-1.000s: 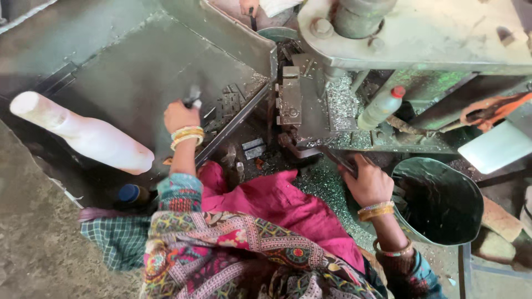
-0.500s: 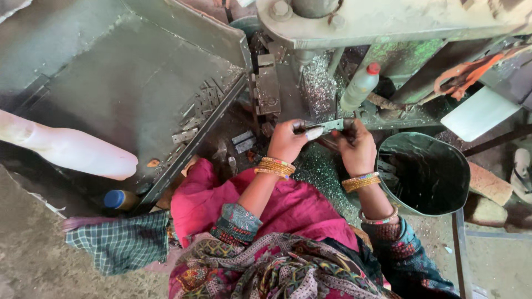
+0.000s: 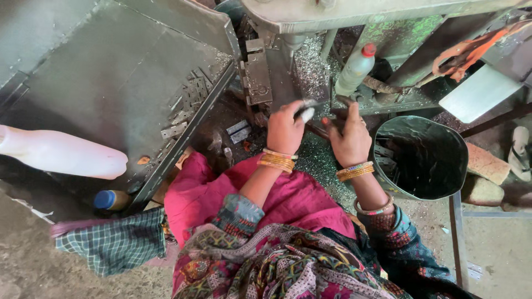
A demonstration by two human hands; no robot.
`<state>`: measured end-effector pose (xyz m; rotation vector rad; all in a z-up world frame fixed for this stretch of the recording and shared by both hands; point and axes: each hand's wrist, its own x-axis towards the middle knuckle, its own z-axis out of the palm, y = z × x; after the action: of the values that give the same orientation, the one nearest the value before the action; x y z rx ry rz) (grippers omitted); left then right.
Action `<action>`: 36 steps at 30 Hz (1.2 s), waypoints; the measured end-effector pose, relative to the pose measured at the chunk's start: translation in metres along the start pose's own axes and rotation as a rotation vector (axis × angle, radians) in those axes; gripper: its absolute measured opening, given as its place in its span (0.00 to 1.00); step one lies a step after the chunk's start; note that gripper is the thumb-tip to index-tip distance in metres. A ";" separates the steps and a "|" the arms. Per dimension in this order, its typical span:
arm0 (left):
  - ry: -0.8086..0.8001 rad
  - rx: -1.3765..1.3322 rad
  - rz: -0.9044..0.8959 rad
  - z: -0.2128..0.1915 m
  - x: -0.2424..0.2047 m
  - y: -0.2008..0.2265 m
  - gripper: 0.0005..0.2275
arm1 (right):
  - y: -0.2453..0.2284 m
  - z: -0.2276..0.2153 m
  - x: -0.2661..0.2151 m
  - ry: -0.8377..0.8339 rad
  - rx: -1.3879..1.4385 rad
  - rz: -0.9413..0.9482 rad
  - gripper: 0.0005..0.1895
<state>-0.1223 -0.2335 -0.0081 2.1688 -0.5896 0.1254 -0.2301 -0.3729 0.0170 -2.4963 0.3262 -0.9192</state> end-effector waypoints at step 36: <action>0.001 0.840 0.031 0.019 0.093 -0.043 0.18 | 0.081 0.066 -0.101 -0.746 -0.153 0.353 0.24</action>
<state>-0.0233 -0.2603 -0.0240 2.9628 -0.6384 0.4568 -0.2675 -0.3835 -0.1231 -2.5854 0.5625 0.1954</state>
